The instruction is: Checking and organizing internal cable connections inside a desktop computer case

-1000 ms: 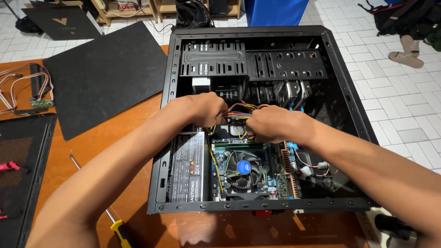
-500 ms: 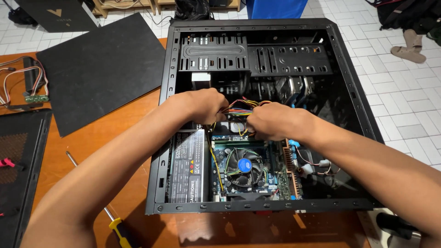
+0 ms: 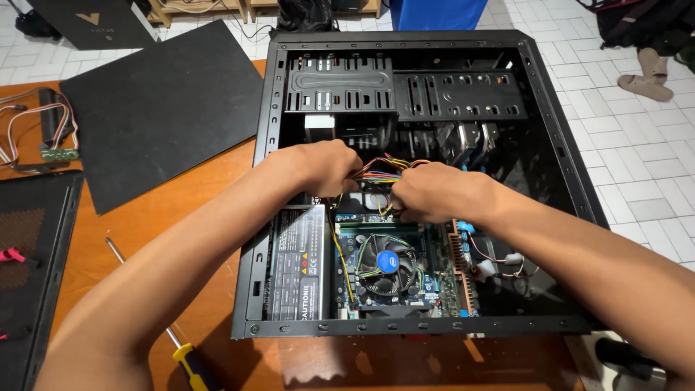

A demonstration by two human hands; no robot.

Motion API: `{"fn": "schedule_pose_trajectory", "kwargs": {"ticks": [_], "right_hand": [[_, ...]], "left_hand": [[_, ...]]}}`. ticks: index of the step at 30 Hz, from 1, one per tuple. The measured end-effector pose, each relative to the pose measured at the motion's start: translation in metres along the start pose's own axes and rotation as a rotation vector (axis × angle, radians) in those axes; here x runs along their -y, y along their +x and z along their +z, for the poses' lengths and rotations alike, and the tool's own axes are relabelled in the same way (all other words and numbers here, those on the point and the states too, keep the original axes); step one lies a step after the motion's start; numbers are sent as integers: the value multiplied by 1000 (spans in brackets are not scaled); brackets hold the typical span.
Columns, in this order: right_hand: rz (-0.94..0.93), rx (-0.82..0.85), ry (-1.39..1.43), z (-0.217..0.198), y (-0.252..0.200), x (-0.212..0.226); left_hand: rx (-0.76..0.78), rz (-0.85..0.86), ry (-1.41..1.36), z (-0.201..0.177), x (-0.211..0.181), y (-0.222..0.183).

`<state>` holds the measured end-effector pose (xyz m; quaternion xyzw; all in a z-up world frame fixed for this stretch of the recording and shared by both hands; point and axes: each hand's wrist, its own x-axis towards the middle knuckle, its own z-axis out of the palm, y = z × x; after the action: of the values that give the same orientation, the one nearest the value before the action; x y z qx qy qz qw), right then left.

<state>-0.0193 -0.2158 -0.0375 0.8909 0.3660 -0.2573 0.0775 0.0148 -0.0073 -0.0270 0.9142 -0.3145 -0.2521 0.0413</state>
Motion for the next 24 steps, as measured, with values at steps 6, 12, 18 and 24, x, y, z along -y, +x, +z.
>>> {"fn": "schedule_pose_trajectory", "kwargs": {"ticks": [6,12,18,24], "right_hand": [[1,12,6,2,2,-3],[2,-3,-17,2,2,-2],[10,0,-21,1,0,0],[18,9,17,0,0,-2]], "left_hand": [[15,-12,20,-4,-5,-6],[6,-4,33,-6,-5,-5],[1,0,30,-5,-5,-3],[-3,-2,27,-6,-5,-5]]}}
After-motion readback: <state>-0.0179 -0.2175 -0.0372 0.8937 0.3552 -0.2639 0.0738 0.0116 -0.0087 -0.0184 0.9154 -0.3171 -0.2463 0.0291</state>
